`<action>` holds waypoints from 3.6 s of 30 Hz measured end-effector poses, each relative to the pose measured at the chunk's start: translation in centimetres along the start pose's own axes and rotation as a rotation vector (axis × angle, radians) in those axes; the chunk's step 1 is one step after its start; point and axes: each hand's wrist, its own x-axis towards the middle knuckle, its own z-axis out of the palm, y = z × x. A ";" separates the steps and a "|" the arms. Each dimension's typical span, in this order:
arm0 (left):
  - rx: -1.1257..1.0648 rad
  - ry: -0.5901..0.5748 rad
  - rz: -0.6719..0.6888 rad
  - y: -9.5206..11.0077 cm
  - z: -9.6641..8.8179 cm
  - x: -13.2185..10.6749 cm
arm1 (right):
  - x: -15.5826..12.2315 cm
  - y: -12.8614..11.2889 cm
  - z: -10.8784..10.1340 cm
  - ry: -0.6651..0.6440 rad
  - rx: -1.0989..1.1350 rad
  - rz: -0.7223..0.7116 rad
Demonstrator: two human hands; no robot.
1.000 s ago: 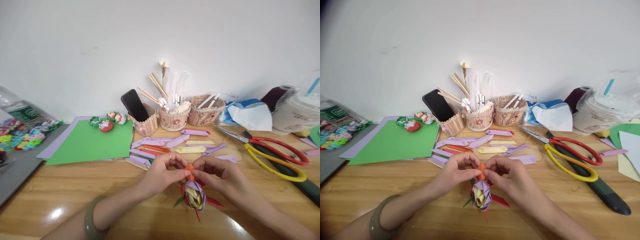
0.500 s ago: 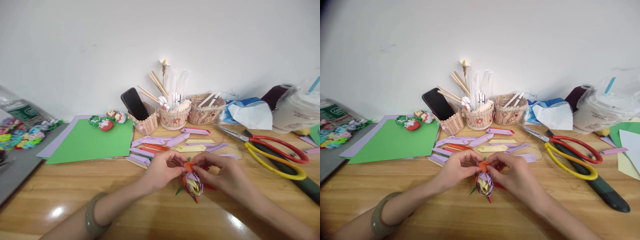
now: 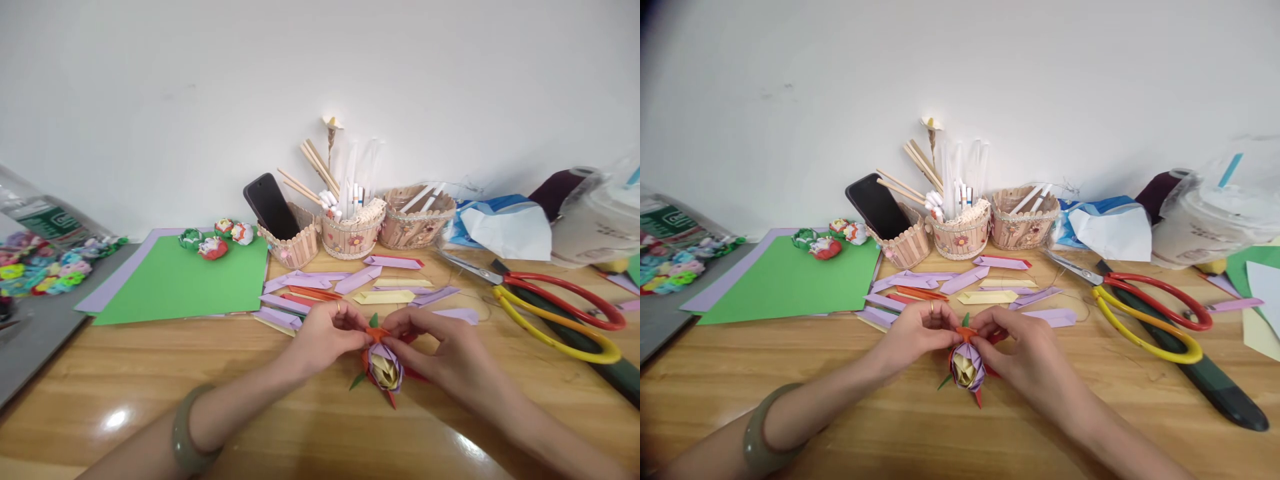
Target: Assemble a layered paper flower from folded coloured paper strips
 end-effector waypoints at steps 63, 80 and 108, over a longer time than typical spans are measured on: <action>0.202 0.096 0.432 -0.5 0.5 -1.5 | -0.5 -1.0 -0.2 0.036 -0.130 -0.062; -0.195 -0.049 0.198 0.1 0.1 -0.8 | -0.2 -0.8 -1.7 0.244 -0.108 -0.027; 0.099 -0.011 0.194 -0.2 0.4 -1.1 | -0.1 -0.9 -0.3 0.053 0.110 0.147</action>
